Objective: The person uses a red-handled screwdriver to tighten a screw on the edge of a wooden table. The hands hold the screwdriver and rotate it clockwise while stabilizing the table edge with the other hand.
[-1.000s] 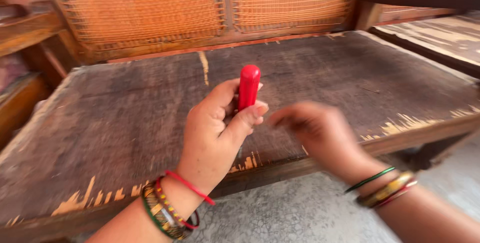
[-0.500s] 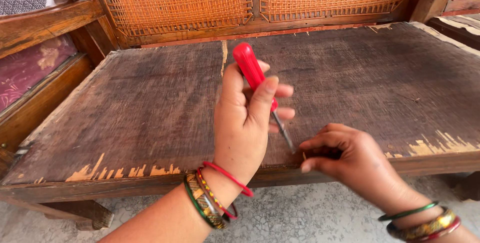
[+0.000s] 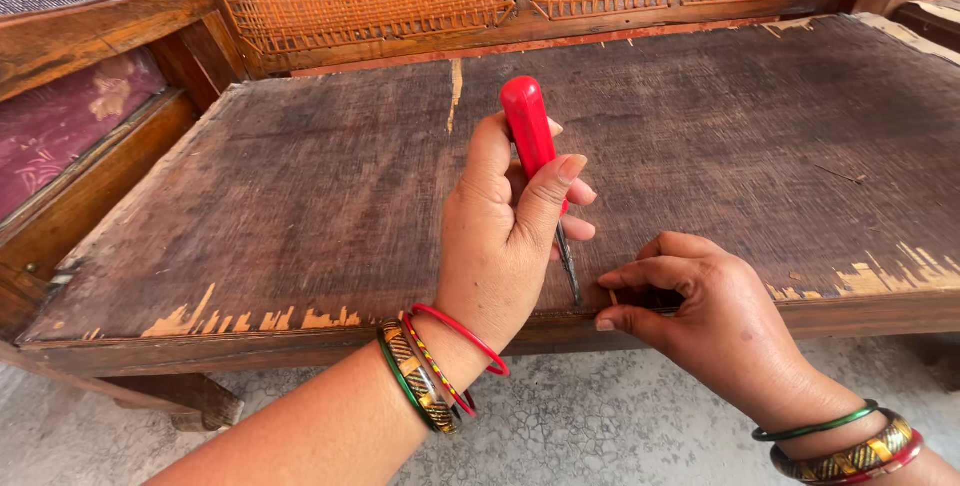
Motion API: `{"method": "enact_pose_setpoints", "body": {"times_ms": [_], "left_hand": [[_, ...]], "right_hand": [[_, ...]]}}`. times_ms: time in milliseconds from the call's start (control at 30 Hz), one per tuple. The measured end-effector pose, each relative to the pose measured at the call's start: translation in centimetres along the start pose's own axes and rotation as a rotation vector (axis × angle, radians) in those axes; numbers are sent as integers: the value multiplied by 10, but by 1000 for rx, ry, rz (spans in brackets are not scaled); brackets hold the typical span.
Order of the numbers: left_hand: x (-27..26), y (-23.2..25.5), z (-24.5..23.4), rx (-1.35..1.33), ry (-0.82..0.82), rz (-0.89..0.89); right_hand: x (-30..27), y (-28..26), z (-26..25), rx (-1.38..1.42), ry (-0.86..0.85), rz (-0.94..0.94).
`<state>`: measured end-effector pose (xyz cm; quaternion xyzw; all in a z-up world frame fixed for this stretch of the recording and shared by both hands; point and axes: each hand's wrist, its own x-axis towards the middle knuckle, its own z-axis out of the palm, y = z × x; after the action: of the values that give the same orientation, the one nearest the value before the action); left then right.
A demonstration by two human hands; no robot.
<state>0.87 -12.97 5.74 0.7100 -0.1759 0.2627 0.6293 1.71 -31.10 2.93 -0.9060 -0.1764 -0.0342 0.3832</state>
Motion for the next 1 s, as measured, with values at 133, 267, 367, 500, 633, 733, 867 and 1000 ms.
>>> {"method": "enact_pose_setpoints", "body": {"times_ms": [133, 267, 367, 500, 633, 733, 867, 1000], "left_hand": [[1, -1, -2, 24, -38, -34], [1, -4, -3, 8, 6, -68], [3, -6, -6, -48, 20, -95], [2, -8, -7, -33, 17, -68], [2, -5, -7, -30, 7, -78], [2, -1, -8, -8, -67, -45], [10, 0, -10, 26, -198, -49], [18, 2, -12, -23, -399, 92]], "right_hand": [[1, -2, -1, -4, 4, -4], [0, -3, -1, 58, 3, -22], [1, -4, -1, -31, -2, 57], [1, -3, 0, 10, -10, 31], [1, -3, -1, 6, 0, 5], [1, -4, -1, 6, 1, 2], [0, -4, -2, -53, -29, 75], [2, 4, 0, 82, 7, -44]]}}
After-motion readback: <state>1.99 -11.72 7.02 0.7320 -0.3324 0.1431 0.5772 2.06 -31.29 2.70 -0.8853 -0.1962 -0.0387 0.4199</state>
